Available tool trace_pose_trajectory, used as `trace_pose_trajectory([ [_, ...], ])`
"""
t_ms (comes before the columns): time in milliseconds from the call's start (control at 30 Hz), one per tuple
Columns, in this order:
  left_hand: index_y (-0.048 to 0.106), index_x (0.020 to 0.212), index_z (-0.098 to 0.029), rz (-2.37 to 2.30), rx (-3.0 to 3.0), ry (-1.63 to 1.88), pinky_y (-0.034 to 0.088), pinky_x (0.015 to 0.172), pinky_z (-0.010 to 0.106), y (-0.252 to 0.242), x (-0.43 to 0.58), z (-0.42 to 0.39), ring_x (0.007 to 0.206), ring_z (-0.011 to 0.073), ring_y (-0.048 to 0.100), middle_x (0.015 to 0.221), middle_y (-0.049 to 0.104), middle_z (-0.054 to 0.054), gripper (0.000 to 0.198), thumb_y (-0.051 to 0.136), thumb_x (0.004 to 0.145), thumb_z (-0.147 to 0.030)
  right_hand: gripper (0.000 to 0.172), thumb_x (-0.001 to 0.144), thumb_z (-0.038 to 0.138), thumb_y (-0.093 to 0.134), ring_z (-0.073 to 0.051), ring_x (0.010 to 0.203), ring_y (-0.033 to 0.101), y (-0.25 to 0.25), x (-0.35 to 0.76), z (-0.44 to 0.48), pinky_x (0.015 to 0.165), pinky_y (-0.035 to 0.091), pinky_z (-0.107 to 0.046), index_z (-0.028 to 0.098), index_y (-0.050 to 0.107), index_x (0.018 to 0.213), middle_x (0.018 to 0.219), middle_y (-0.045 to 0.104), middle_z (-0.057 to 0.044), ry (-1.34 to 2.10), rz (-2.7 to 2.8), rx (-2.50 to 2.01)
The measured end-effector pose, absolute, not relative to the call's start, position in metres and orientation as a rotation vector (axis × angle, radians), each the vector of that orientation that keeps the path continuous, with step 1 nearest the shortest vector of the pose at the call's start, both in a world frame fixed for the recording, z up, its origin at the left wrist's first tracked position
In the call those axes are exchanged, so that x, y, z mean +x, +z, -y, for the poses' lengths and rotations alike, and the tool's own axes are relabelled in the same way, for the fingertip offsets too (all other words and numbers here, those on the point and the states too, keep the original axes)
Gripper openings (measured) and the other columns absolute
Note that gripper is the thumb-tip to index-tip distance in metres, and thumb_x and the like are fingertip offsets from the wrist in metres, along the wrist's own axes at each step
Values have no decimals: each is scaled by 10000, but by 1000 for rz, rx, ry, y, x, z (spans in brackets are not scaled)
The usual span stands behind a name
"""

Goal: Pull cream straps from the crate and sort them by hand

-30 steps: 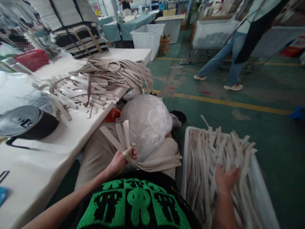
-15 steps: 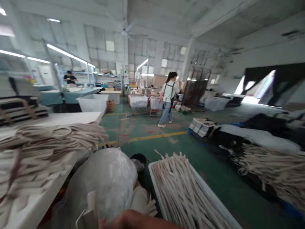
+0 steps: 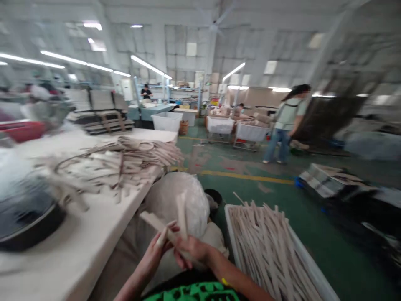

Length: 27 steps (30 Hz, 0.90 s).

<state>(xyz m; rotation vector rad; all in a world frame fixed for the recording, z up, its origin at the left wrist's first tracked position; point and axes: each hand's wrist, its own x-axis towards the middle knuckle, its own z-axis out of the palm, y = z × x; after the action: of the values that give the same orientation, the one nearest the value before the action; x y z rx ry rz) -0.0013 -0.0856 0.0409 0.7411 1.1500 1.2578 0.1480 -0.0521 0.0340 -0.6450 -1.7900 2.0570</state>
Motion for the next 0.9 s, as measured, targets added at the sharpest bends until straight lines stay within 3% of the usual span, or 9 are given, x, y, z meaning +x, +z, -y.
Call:
trace_pose_trajectory([
  [33, 734, 1145, -219, -1132, 693, 1298, 549, 921, 391, 39, -10, 92, 1095, 310, 687, 1164, 744, 122, 631, 698, 767, -723, 738, 798, 863, 514, -79, 315, 380, 32, 152, 50, 348, 277, -202, 174, 609, 553, 416, 503, 14, 2115, 1767, -682],
  [100, 740, 1105, -179, -1124, 599, 1347, 545, 859, 377, 38, -27, 95, 984, 287, 719, 1116, 759, 152, 693, 766, 683, -728, 646, 851, 789, 538, -73, 341, 380, 29, 161, 41, 363, 288, -198, 168, 715, 868, 498, 555, 27, 2139, 1601, -754],
  [200, 743, 1109, -191, -1236, 485, 1446, 522, 788, 312, 41, -54, 88, 931, 232, 721, 1143, 759, 148, 674, 828, 640, -667, 563, 855, 657, 662, -90, 440, 509, 31, 171, 31, 439, 386, -203, 167, 692, 1130, 658, 657, -2, 2153, 1436, -809],
  [267, 746, 1119, -191, -1276, 479, 1507, 513, 784, 297, 45, -72, 83, 942, 224, 716, 1157, 757, 149, 670, 836, 637, -647, 538, 803, 623, 746, -102, 501, 567, 34, 173, 28, 477, 418, -209, 153, 705, 1062, 723, 685, -29, 2173, 1409, -832],
  [367, 748, 1130, -181, -1348, 548, 1595, 520, 795, 309, 53, -101, 79, 931, 227, 715, 1148, 759, 149, 686, 822, 640, -656, 560, 775, 675, 749, -76, 430, 492, 36, 170, 24, 416, 335, -194, 144, 704, 946, 640, 643, -12, 2189, 1376, -849],
  [533, 749, 1128, -161, -1653, 813, 1624, 538, 806, 329, 71, -159, 57, 915, 229, 716, 1116, 767, 141, 637, 719, 732, -660, 626, 804, 716, 697, -42, 324, 320, 31, 160, 13, 357, 240, -180, 166, 689, 1102, 500, 527, 61, 2275, 1197, -808],
  [633, 737, 1153, -159, -2056, 935, 1487, 540, 785, 323, 83, -202, 44, 920, 230, 713, 1081, 772, 118, 509, 610, 850, -547, 598, 766, 653, 781, -41, 345, 386, 24, 162, 7, 373, 285, -176, 169, 691, 1104, 565, 573, 48, 2281, 1094, -829],
  [767, 766, 1069, -196, -2396, 944, 1324, 510, 837, 341, 95, -249, 38, 933, 251, 694, 992, 780, 86, 309, 658, 836, -369, 516, 736, 569, 850, -37, 381, 438, 11, 175, 4, 394, 304, -176, 156, 713, 1014, 632, 595, 30, 2292, 929, -855],
  [900, 771, 1097, -224, -2614, 1105, 1000, 506, 858, 335, 100, -272, 28, 935, 252, 708, 1006, 787, 72, 305, 641, 876, -387, 516, 696, 535, 892, -21, 373, 381, -4, 185, 3, 385, 258, -177, 140, 724, 981, 605, 558, 41, 2321, 755, -896],
])
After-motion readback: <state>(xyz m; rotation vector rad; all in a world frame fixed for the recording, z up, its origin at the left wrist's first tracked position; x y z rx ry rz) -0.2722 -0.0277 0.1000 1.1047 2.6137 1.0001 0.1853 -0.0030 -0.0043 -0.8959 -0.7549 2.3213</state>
